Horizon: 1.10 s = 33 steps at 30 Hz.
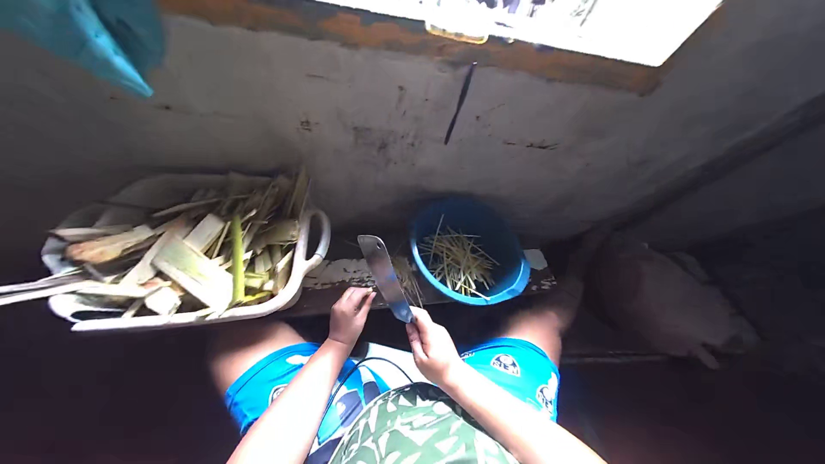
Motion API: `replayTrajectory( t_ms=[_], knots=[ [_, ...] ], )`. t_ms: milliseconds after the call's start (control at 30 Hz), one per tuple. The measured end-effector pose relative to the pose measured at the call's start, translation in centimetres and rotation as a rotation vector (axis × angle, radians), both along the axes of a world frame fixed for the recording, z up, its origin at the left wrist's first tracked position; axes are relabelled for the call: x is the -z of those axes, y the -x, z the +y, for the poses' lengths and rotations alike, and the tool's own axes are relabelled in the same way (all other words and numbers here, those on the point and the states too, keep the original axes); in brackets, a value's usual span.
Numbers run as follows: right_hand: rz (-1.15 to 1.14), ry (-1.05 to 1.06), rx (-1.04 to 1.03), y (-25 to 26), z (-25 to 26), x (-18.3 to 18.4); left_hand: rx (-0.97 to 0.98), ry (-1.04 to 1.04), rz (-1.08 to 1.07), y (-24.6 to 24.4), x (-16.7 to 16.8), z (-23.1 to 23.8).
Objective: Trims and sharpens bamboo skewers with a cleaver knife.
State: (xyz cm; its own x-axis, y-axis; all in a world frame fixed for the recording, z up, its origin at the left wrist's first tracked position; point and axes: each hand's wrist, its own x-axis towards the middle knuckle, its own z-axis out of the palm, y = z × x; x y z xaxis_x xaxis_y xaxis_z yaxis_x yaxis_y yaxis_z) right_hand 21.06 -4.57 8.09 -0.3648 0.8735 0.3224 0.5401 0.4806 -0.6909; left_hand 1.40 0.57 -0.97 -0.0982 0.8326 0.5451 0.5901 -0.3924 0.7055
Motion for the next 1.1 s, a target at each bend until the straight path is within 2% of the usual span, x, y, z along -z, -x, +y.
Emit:
replayTrajectory(
  t_ms=[167,367,567,667,833,1100],
  knots=[
    [-0.149,0.017,0.009,1.1,-0.3,-1.6,-0.005,0.044,0.05,-0.3,-0.9,-0.2],
    [-0.204,-0.087,0.013,1.2,-0.4,-1.6,-0.012,0.05,0.059,-0.4,-1.0,-0.2],
    [-0.268,-0.011,0.004,1.2,-0.5,-2.7,-0.005,0.053,0.07,-0.4,-0.9,0.0],
    [-0.26,0.009,0.025,1.1,-0.5,-3.0,-0.013,0.041,0.078,-0.5,-0.9,0.0],
    [-0.204,-0.098,0.046,1.0,-0.4,-3.0,-0.01,-0.008,0.04,-0.4,-0.3,0.3],
    [-0.306,-0.022,0.03,1.5,-0.5,-3.0,-0.028,0.039,0.099,-0.4,-0.8,0.1]
  ],
)
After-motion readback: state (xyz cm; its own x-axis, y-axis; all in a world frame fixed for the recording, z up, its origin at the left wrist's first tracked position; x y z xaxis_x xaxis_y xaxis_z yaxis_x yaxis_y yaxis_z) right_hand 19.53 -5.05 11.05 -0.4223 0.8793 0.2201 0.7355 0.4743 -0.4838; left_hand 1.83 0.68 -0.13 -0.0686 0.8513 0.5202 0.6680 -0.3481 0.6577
